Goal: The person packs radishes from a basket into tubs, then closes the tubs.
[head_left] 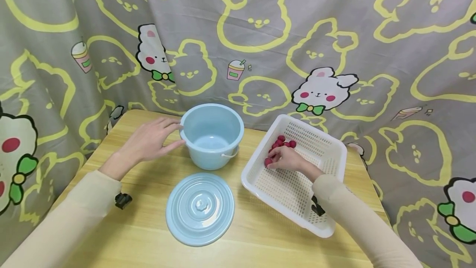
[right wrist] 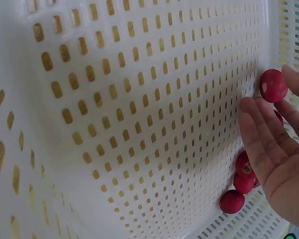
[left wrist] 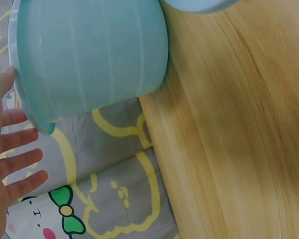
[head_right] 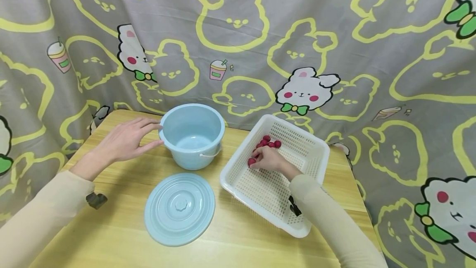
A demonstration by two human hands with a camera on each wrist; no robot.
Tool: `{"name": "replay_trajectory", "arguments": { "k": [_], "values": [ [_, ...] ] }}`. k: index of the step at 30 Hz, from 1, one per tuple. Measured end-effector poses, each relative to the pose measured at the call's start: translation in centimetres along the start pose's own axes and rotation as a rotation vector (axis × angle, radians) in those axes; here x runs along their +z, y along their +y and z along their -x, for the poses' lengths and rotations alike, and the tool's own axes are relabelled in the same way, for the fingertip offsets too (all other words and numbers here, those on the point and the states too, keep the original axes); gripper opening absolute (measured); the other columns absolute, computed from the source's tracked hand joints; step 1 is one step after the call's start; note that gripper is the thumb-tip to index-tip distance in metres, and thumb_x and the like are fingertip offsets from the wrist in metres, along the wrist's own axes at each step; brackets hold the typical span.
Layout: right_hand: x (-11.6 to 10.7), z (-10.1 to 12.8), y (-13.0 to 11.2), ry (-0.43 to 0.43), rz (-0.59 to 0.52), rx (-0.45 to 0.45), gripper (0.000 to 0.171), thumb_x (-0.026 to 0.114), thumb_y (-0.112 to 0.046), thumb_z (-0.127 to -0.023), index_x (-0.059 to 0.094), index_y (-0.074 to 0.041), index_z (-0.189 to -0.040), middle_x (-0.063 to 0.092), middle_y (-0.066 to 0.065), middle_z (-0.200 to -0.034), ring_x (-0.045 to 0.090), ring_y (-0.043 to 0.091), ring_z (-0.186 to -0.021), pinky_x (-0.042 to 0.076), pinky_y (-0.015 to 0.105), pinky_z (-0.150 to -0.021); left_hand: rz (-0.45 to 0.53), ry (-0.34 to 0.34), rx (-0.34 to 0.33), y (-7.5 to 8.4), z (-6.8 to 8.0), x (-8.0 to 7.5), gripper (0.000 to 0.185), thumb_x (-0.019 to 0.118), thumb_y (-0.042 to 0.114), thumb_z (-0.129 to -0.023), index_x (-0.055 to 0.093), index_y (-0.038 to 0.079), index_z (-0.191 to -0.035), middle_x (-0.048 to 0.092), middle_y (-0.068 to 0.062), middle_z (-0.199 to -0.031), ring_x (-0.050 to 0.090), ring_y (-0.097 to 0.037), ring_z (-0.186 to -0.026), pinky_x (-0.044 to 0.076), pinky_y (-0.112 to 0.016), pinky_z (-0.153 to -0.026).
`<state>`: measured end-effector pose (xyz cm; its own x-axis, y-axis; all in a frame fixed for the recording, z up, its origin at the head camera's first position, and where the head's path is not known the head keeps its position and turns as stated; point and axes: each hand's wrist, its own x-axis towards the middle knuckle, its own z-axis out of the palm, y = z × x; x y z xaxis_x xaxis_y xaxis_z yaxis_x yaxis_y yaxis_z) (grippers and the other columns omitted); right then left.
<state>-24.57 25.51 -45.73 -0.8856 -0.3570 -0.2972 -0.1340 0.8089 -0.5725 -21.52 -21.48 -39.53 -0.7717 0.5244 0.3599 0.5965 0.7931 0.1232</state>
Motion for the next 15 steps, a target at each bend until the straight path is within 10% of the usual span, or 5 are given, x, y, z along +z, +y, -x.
{"name": "replay_trajectory", "arguments": {
  "k": [15],
  "values": [
    [0.63,-0.32,-0.33,0.029,0.033,0.001,0.036,0.087,-0.018,-0.087,0.075,-0.002,-0.117,0.073,0.006,-0.086,0.063,0.013,-0.074,0.053,0.025,-0.066,-0.001,-0.001,0.0,0.08,0.07,0.02,0.048,0.072,0.046,-0.099,0.071,0.009,-0.13,0.07,-0.015,-0.137,0.066,-0.039,-0.128,0.059,-0.06,-0.096]
  ]
}}
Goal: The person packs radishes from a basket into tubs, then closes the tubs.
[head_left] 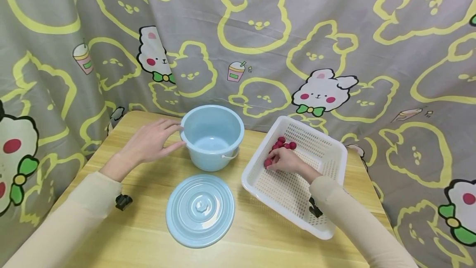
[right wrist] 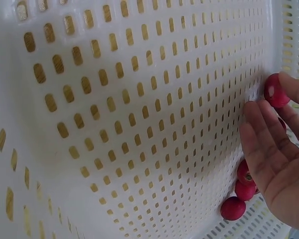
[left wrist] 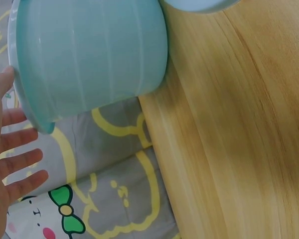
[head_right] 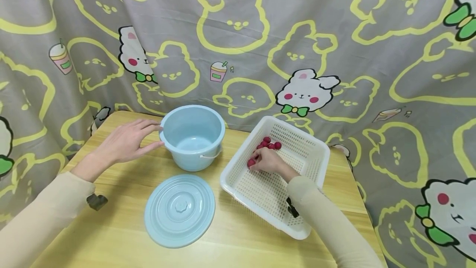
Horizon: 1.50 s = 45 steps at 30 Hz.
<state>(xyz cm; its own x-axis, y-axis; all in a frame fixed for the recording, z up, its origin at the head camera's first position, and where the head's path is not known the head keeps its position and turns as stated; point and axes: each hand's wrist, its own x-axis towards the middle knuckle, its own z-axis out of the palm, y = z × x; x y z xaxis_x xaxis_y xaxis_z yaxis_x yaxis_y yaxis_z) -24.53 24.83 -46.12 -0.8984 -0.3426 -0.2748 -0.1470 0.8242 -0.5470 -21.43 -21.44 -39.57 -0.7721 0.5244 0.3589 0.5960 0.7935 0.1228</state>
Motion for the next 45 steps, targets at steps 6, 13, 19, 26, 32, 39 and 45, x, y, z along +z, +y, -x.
{"name": "replay_trajectory", "arguments": {
  "k": [6,13,19,26,32,39,45],
  "values": [
    [0.1,-0.1,-0.1,0.01,0.015,0.015,0.033,0.087,-0.019,-0.088,0.075,-0.003,-0.115,0.072,0.006,-0.087,0.062,0.013,-0.074,0.052,0.025,-0.066,-0.002,-0.002,0.0,0.1,0.0,0.0,0.049,0.072,0.046,-0.098,0.071,0.009,-0.13,0.07,-0.015,-0.137,0.066,-0.039,-0.128,0.059,-0.06,-0.097],
    [0.0,0.0,0.3,0.022,0.016,0.003,0.032,0.087,-0.021,-0.088,0.075,-0.004,-0.113,0.072,0.005,-0.085,0.062,0.012,-0.072,0.052,0.025,-0.065,-0.001,0.0,0.002,0.2,0.0,-0.1,0.048,0.073,0.046,-0.098,0.071,0.009,-0.13,0.07,-0.015,-0.137,0.066,-0.039,-0.127,0.059,-0.06,-0.095],
    [-0.9,0.6,0.5,0.039,-0.003,0.002,0.031,0.087,-0.021,-0.088,0.075,-0.005,-0.112,0.072,0.006,-0.083,0.061,0.014,-0.073,0.051,0.026,-0.068,0.003,-0.006,-0.006,0.2,0.0,-0.1,0.048,0.072,0.046,-0.099,0.071,0.009,-0.129,0.07,-0.014,-0.137,0.066,-0.039,-0.128,0.059,-0.06,-0.096],
    [-2.2,1.5,0.8,0.12,0.0,-0.01,0.032,0.086,-0.024,-0.089,0.075,-0.005,-0.112,0.07,0.006,-0.089,0.059,0.018,-0.087,0.048,0.029,-0.074,0.006,0.006,0.003,0.1,0.0,0.1,0.047,0.073,0.046,-0.098,0.071,0.009,-0.129,0.071,-0.014,-0.136,0.066,-0.039,-0.128,0.058,-0.06,-0.097],
    [-3.3,2.3,0.7,0.143,-0.048,-0.031,0.03,0.084,-0.022,-0.09,0.074,-0.004,-0.113,0.07,0.009,-0.091,0.06,0.019,-0.085,0.049,0.03,-0.073,0.005,0.006,-0.001,0.1,0.1,0.0,0.047,0.073,0.045,-0.098,0.072,0.01,-0.128,0.071,-0.014,-0.135,0.066,-0.039,-0.127,0.058,-0.06,-0.099],
    [-4.6,2.4,-0.4,0.158,-0.104,-0.055,0.028,0.081,-0.019,-0.093,0.073,-0.004,-0.116,0.07,0.007,-0.091,0.062,0.017,-0.081,0.05,0.025,-0.069,0.004,0.003,-0.005,0.2,0.1,-0.1,0.046,0.073,0.045,-0.098,0.072,0.01,-0.128,0.071,-0.014,-0.135,0.066,-0.039,-0.127,0.058,-0.06,-0.098],
    [-5.8,2.8,-1.4,0.188,-0.172,-0.099,0.03,0.08,-0.016,-0.094,0.072,-0.001,-0.119,0.071,0.012,-0.095,0.066,0.019,-0.083,0.055,0.023,-0.069,-0.001,0.006,0.004,0.1,0.1,0.0,0.046,0.074,0.044,-0.098,0.072,0.01,-0.128,0.071,-0.014,-0.135,0.066,-0.038,-0.127,0.058,-0.059,-0.099]
  ]
}}
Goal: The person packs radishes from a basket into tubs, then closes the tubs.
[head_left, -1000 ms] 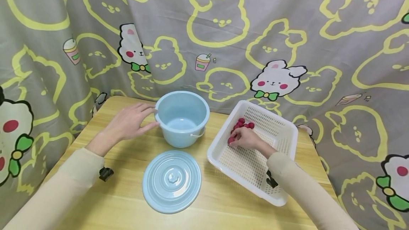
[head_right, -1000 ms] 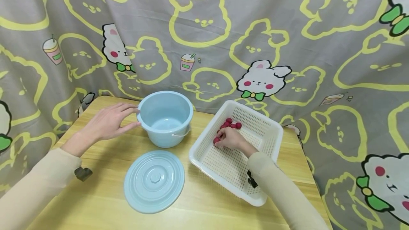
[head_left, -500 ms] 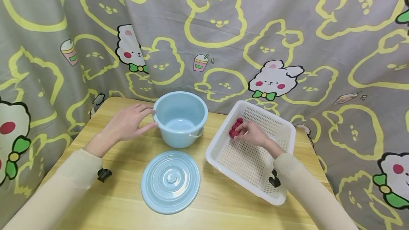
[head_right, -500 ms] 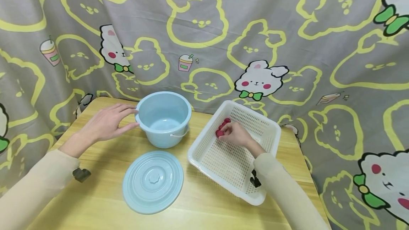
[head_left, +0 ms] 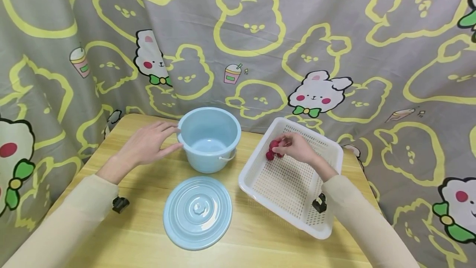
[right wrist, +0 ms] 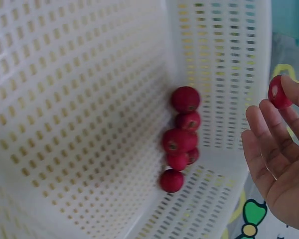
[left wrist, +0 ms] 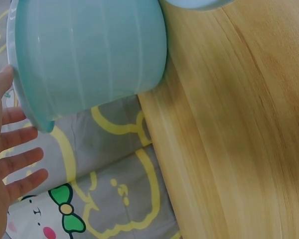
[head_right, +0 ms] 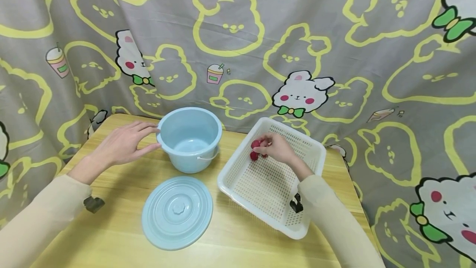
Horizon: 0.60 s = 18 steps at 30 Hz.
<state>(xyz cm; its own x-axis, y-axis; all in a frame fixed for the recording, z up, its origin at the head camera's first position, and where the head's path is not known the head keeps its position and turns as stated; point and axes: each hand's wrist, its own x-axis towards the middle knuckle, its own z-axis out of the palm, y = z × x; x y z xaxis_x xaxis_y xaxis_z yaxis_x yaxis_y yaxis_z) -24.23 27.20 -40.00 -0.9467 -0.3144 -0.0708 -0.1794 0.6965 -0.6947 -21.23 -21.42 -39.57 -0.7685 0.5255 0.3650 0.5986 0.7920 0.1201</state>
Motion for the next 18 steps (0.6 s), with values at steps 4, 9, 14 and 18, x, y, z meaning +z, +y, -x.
{"name": "replay_trajectory", "arguments": {
  "k": [4,9,14,18],
  "values": [
    [-0.7,0.0,-0.6,0.032,-0.031,0.004,0.033,0.081,-0.018,-0.094,0.072,-0.002,-0.122,0.072,0.015,-0.099,0.066,0.017,-0.084,0.059,0.023,-0.071,-0.005,0.0,0.002,0.0,0.0,0.0,0.046,0.076,0.044,-0.097,0.072,0.01,-0.128,0.072,-0.014,-0.134,0.067,-0.039,-0.126,0.059,-0.06,-0.097],
    [-1.4,0.0,-1.6,0.053,-0.056,-0.008,0.035,0.081,-0.022,-0.094,0.073,-0.005,-0.123,0.074,0.016,-0.103,0.067,0.015,-0.086,0.059,0.025,-0.07,-0.001,-0.006,-0.007,0.0,0.0,0.1,0.046,0.075,0.045,-0.097,0.072,0.01,-0.128,0.071,-0.014,-0.135,0.066,-0.039,-0.127,0.059,-0.06,-0.096],
    [-1.5,-0.1,-2.8,0.075,-0.061,-0.033,0.033,0.082,-0.024,-0.093,0.073,-0.009,-0.121,0.074,0.013,-0.103,0.07,0.018,-0.085,0.056,0.024,-0.069,0.003,-0.009,-0.012,0.0,-0.1,0.1,0.047,0.074,0.045,-0.098,0.071,0.01,-0.129,0.071,-0.014,-0.137,0.066,-0.039,-0.128,0.059,-0.06,-0.098],
    [-1.4,-0.4,-3.8,0.08,-0.082,-0.037,0.031,0.083,-0.024,-0.093,0.074,-0.012,-0.121,0.074,0.011,-0.103,0.072,0.019,-0.083,0.056,0.024,-0.068,0.006,-0.009,-0.012,0.0,-0.1,0.1,0.046,0.074,0.045,-0.098,0.072,0.01,-0.129,0.071,-0.014,-0.137,0.066,-0.039,-0.128,0.058,-0.06,-0.098]
  ]
}}
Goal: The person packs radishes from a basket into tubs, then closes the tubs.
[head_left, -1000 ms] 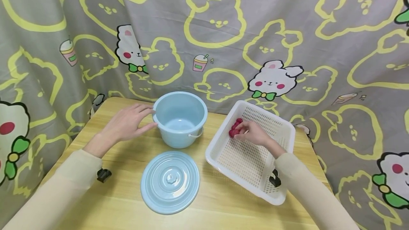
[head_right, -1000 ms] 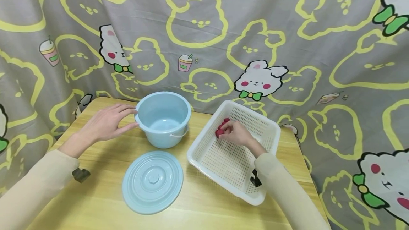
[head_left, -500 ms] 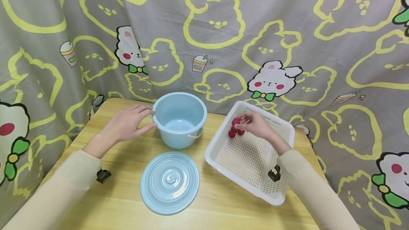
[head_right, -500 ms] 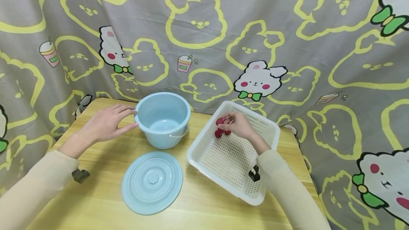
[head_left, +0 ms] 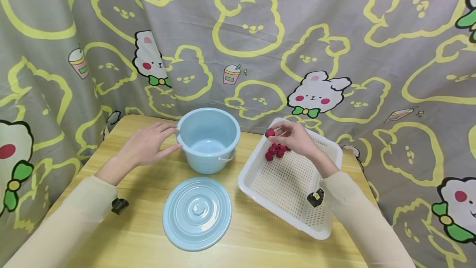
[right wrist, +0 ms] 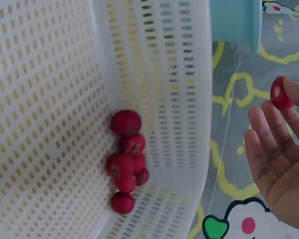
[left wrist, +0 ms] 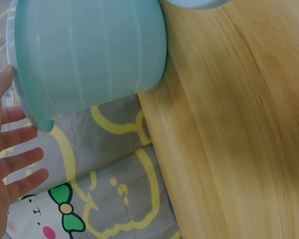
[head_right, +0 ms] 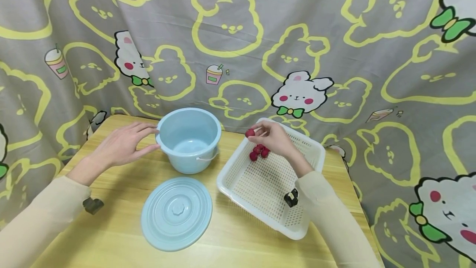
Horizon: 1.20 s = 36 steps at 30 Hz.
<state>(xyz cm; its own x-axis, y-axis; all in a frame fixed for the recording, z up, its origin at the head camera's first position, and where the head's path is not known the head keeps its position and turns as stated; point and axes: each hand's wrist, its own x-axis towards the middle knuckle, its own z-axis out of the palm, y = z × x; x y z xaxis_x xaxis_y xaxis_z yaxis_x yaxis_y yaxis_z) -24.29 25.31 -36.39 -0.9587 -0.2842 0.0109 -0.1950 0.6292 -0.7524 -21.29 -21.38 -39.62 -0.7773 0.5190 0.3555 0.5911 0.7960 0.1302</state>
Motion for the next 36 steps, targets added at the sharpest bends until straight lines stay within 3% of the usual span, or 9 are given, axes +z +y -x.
{"name": "replay_trajectory", "arguments": {
  "k": [7,14,21,27,33,36],
  "values": [
    [0.5,-0.7,-1.7,-0.011,-0.027,-0.012,0.032,0.081,-0.023,-0.094,0.073,-0.012,-0.123,0.075,0.011,-0.104,0.073,0.016,-0.082,0.058,0.026,-0.069,0.006,0.001,0.004,0.0,0.0,0.0,0.046,0.073,0.045,-0.098,0.072,0.01,-0.129,0.071,-0.013,-0.136,0.066,-0.039,-0.128,0.058,-0.06,-0.099],
    [1.3,-1.5,-3.6,-0.011,-0.058,-0.053,0.032,0.082,-0.024,-0.094,0.074,-0.013,-0.123,0.074,0.011,-0.105,0.073,0.036,-0.092,0.059,0.024,-0.073,0.013,0.006,0.005,0.0,0.0,0.0,0.046,0.073,0.045,-0.098,0.072,0.01,-0.129,0.071,-0.013,-0.136,0.066,-0.039,-0.128,0.058,-0.06,-0.099],
    [2.4,-2.5,-5.3,-0.033,-0.082,-0.083,0.033,0.082,-0.024,-0.094,0.075,-0.013,-0.124,0.076,0.012,-0.108,0.072,0.028,-0.093,0.059,0.028,-0.081,0.007,0.01,0.013,-0.1,0.0,0.0,0.046,0.074,0.045,-0.098,0.072,0.01,-0.129,0.072,-0.013,-0.135,0.066,-0.038,-0.127,0.058,-0.06,-0.099],
    [3.5,-3.4,-6.6,-0.04,-0.101,-0.093,0.035,0.084,-0.025,-0.092,0.074,-0.015,-0.125,0.076,0.01,-0.108,0.072,0.023,-0.091,0.059,0.029,-0.078,0.015,0.006,0.009,-0.1,-0.1,0.0,0.046,0.073,0.045,-0.098,0.072,0.01,-0.129,0.072,-0.013,-0.135,0.066,-0.039,-0.127,0.058,-0.06,-0.099],
    [4.9,-4.4,-7.7,-0.069,-0.126,-0.127,0.032,0.082,-0.019,-0.094,0.074,-0.01,-0.124,0.075,0.013,-0.105,0.073,0.039,-0.092,0.056,0.026,-0.071,0.011,0.007,-0.008,-0.1,0.0,0.0,0.046,0.074,0.046,-0.097,0.072,0.011,-0.128,0.072,-0.012,-0.135,0.067,-0.037,-0.127,0.059,-0.059,-0.097],
    [5.6,-4.7,-8.1,-0.079,-0.129,-0.143,0.032,0.082,-0.017,-0.093,0.074,-0.009,-0.123,0.076,0.013,-0.104,0.073,0.034,-0.086,0.057,0.027,-0.07,0.01,0.009,-0.01,-0.1,0.0,0.1,0.047,0.075,0.046,-0.096,0.072,0.011,-0.128,0.072,-0.011,-0.135,0.067,-0.036,-0.127,0.06,-0.058,-0.096]
  ]
}}
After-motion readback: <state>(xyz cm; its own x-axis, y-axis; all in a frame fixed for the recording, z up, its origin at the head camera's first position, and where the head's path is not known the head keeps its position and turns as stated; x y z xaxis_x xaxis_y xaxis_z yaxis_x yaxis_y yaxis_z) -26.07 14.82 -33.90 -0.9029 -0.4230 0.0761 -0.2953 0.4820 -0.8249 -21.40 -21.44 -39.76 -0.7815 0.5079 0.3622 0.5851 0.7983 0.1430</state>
